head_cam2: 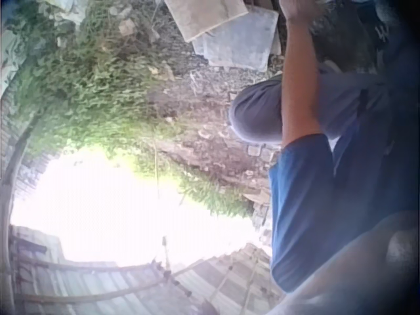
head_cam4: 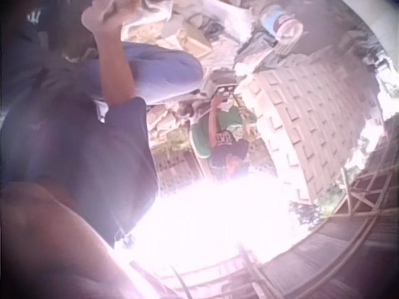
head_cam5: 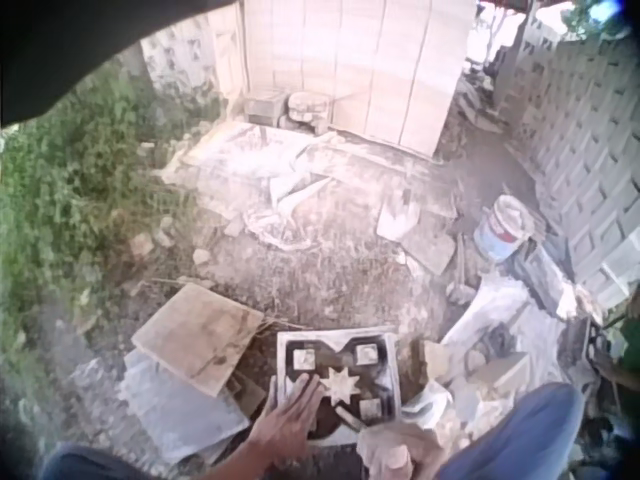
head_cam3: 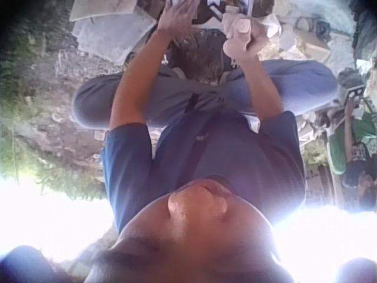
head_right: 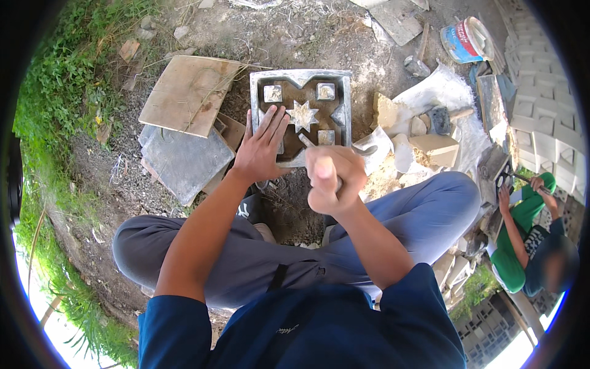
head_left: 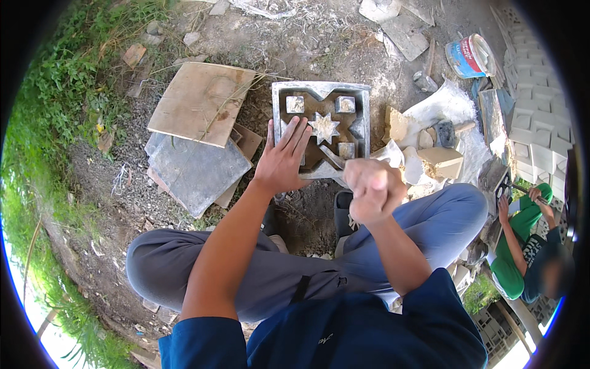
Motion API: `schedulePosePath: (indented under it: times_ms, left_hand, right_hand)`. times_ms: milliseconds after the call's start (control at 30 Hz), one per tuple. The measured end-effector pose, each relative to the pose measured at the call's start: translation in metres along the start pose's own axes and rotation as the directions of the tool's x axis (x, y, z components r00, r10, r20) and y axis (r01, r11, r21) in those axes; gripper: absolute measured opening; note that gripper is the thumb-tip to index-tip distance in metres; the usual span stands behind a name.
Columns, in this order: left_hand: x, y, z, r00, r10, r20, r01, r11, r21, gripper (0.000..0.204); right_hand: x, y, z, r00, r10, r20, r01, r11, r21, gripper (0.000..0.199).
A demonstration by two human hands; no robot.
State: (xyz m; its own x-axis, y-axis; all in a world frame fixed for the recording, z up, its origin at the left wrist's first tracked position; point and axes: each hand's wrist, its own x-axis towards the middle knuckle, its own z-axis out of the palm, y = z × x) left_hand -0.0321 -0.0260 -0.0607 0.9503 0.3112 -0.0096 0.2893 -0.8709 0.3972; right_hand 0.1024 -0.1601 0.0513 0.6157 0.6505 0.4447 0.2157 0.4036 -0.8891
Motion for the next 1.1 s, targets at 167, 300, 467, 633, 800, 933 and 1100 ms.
schedulePosePath:
  times_ms: [167,300,467,633,800,933,1100]
  left_hand:
    - [-0.001,0.002,-0.001,1.000,0.012,-0.026,-0.013,0.999,-0.039,0.126]
    - [-0.001,-0.001,0.001,1.000,0.008,-0.026,-0.009,0.999,-0.038,0.128]
    - [0.000,0.002,0.000,0.999,0.013,-0.042,-0.015,0.998,-0.055,0.122]
    - [0.005,0.002,0.000,0.999,0.022,-0.032,-0.023,0.999,-0.022,0.120]
    - [-0.003,-0.001,0.000,1.000,-0.010,0.007,0.010,1.000,-0.014,0.127]
    - [0.002,-0.001,0.001,0.999,0.020,-0.046,-0.022,0.999,-0.036,0.125]
    - [-0.001,0.000,0.000,0.999,0.000,-0.036,-0.001,1.000,-0.022,0.125]
  right_hand:
    - [-0.001,0.025,-0.015,0.995,0.011,0.096,-0.004,0.997,-0.078,0.058]
    - [0.006,-0.007,-0.004,0.997,-0.065,0.047,0.063,0.997,0.047,0.060]
    - [0.006,0.016,-0.011,0.997,0.037,0.074,-0.027,0.992,-0.125,0.056]
    - [0.012,0.013,-0.017,0.990,0.051,0.129,-0.060,0.996,0.065,0.060]
    - [0.009,-0.006,-0.006,0.988,0.038,0.151,-0.051,0.996,0.078,0.060]
    - [0.018,0.016,-0.003,0.984,0.097,0.150,-0.082,0.991,-0.101,0.054]
    - [0.026,0.004,-0.006,0.929,0.195,0.314,-0.206,0.978,0.004,0.055]
